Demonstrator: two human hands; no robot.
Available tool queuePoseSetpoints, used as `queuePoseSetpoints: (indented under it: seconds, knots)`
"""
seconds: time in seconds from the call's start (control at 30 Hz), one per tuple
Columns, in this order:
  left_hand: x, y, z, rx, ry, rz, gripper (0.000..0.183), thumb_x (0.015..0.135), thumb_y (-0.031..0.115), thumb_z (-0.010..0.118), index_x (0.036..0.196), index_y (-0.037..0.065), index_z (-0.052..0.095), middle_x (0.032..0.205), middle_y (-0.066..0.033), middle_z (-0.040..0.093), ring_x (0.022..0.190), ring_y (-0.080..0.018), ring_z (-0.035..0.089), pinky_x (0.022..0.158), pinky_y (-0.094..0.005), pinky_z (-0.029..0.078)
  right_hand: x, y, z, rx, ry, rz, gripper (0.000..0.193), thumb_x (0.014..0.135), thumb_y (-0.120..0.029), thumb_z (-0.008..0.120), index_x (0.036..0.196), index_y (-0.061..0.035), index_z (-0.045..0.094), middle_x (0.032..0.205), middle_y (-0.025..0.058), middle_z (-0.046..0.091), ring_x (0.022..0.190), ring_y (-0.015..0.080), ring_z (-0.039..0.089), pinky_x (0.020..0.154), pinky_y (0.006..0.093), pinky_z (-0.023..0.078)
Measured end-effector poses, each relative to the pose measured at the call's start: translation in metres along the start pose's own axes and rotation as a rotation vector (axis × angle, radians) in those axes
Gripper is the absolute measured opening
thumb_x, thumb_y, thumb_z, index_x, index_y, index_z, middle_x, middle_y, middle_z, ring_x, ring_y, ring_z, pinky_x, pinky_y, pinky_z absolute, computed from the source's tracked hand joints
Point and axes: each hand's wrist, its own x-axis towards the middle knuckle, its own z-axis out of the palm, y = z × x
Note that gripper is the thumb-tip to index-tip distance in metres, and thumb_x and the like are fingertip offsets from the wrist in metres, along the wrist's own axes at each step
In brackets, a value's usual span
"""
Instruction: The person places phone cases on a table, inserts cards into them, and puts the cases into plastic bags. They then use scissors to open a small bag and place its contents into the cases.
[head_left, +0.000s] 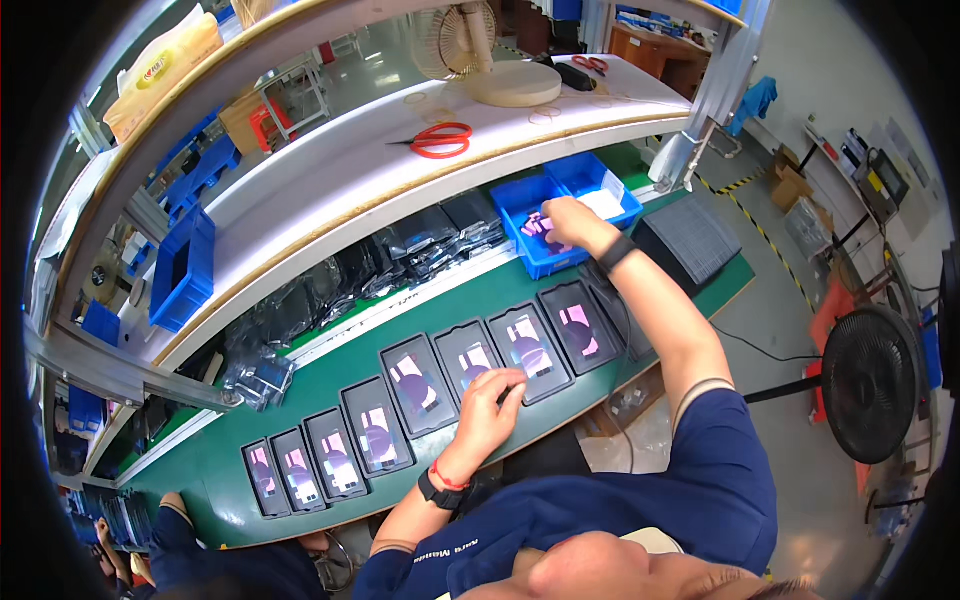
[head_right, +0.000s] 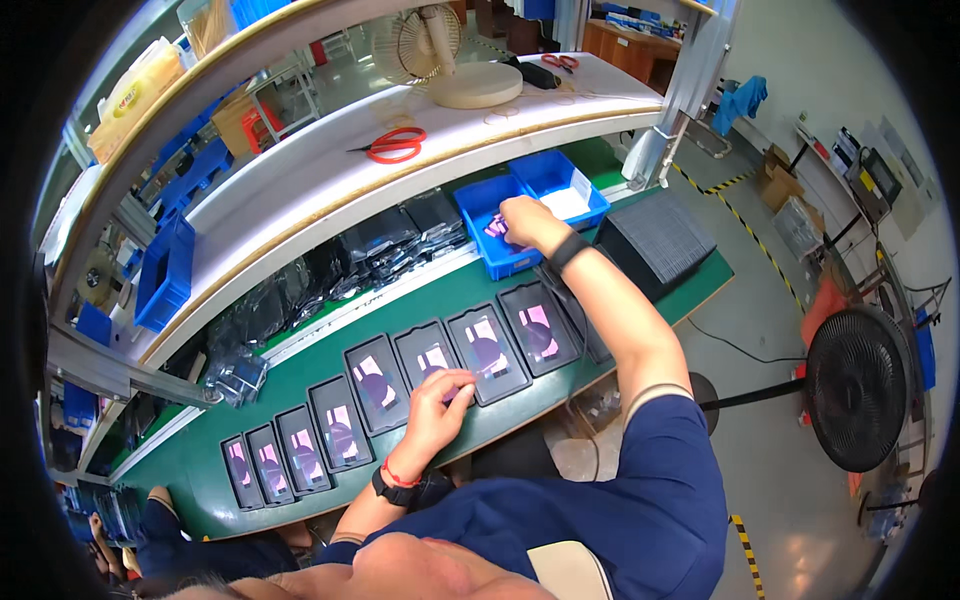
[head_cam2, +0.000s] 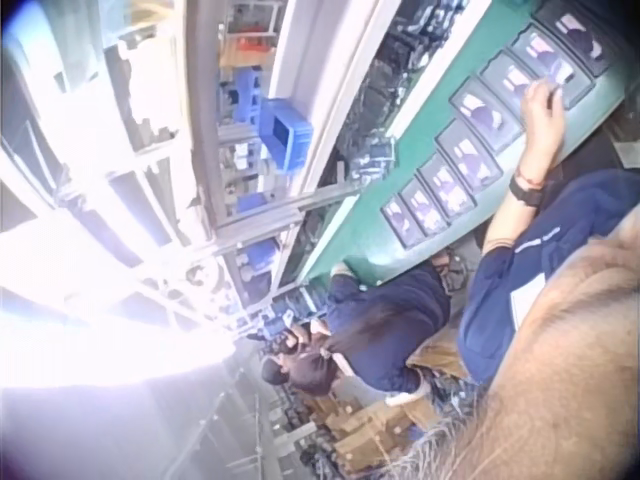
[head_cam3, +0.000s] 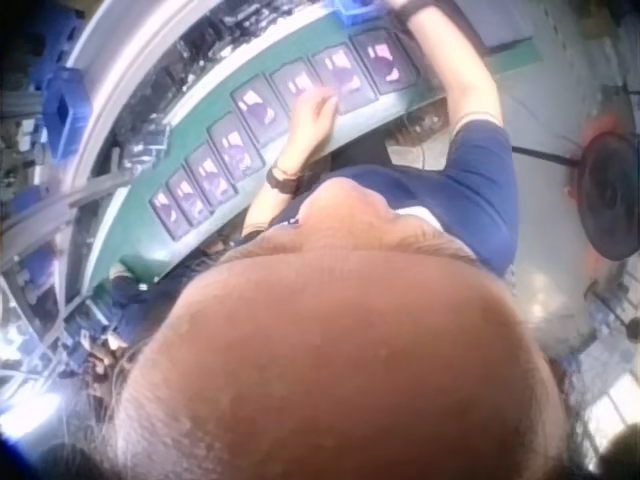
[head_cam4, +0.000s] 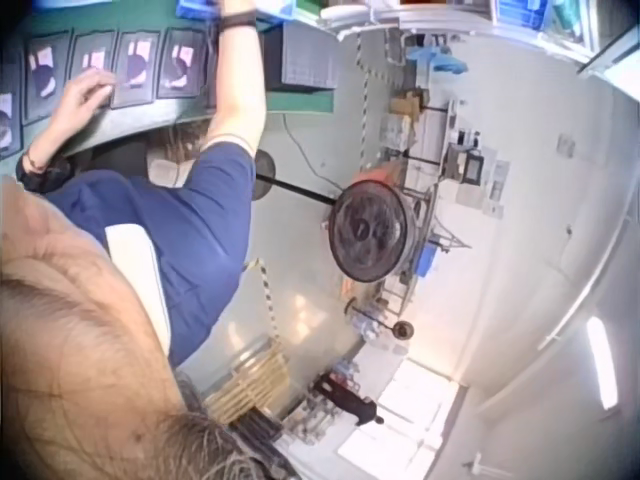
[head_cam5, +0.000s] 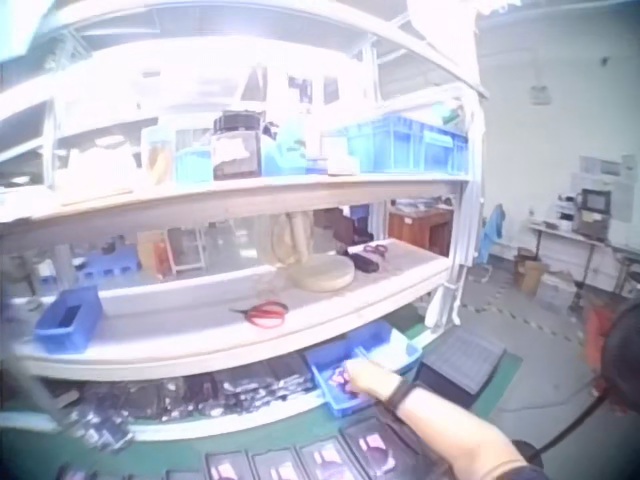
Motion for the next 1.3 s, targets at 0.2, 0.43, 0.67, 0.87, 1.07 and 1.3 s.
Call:
queuePoseSetpoints:
  seconds: [0.2,0.43,0.67,0.87,1.07,1.3]
  knots:
    - [-0.023,-0.012,-0.026,0.019,0.083,-0.055,0.008,0.078,0.006,0.062,0.083,0.000,0.065,0.082,-0.0118,0.064,0.075,-0.0245,0.062,0.067,-0.0307,0.049,0.066,0.020,0.021,-0.317,-0.394,-0.028,0.070,0.045,-0.012,0.086,0.107,-0.0011,0.055,0.102,0.0179,0.062,0.099,0.0322,0.058,0.080,0.0382,0.049]
    - [-0.029,-0.018,-0.035,0.010,0.122,-0.180,0.008,0.079,0.006,0.062,0.084,0.000,0.065,0.079,-0.0106,0.065,0.071,-0.0192,0.062,0.064,-0.0280,0.048,0.072,0.021,0.028,-0.403,-0.338,-0.059,0.079,0.046,-0.015,0.087,0.114,-0.0002,0.050,0.108,0.0170,0.060,0.101,0.0320,0.058,0.083,0.0372,0.048]
    - [-0.037,-0.019,-0.040,-0.019,0.121,-0.203,0.008,0.079,0.006,0.062,0.084,0.000,0.066,0.078,-0.0103,0.064,0.070,-0.0189,0.061,0.064,-0.0278,0.047,0.065,0.027,0.009,-0.089,-0.110,-0.095,0.038,0.050,-0.012,0.082,0.082,-0.0015,0.065,0.083,0.0166,0.064,0.081,0.0284,0.063,0.070,0.0353,0.048]
    - [-0.044,-0.018,-0.042,-0.018,0.125,-0.203,0.009,0.079,0.006,0.062,0.085,0.000,0.066,0.077,-0.0102,0.064,0.068,-0.0188,0.061,0.063,-0.0279,0.047,0.042,0.040,-0.010,0.118,-0.009,-0.097,0.016,0.071,-0.010,0.066,0.083,-0.0001,0.064,0.076,0.0160,0.065,0.074,0.0290,0.063,0.065,0.0357,0.048]
    - [-0.044,-0.006,-0.031,0.005,0.050,-0.170,0.008,0.079,0.006,0.062,0.084,0.000,0.065,0.076,-0.0111,0.064,0.068,-0.0195,0.061,0.062,-0.0283,0.047,0.041,0.076,0.006,0.244,0.091,-0.318,0.023,0.084,-0.009,0.055,0.103,0.0000,0.063,0.079,0.0089,0.065,0.066,0.0165,0.059,0.064,0.0304,0.048]
    - [-0.056,-0.007,-0.035,-0.003,0.090,-0.151,0.009,0.079,0.007,0.062,0.084,0.000,0.065,0.076,-0.0114,0.064,0.069,-0.0215,0.062,0.064,-0.0292,0.047,-0.025,0.075,-0.069,0.449,0.075,-0.300,0.014,0.079,-0.005,0.054,0.087,0.0023,0.062,0.072,0.0086,0.063,0.066,0.0155,0.058,0.064,0.0296,0.047]
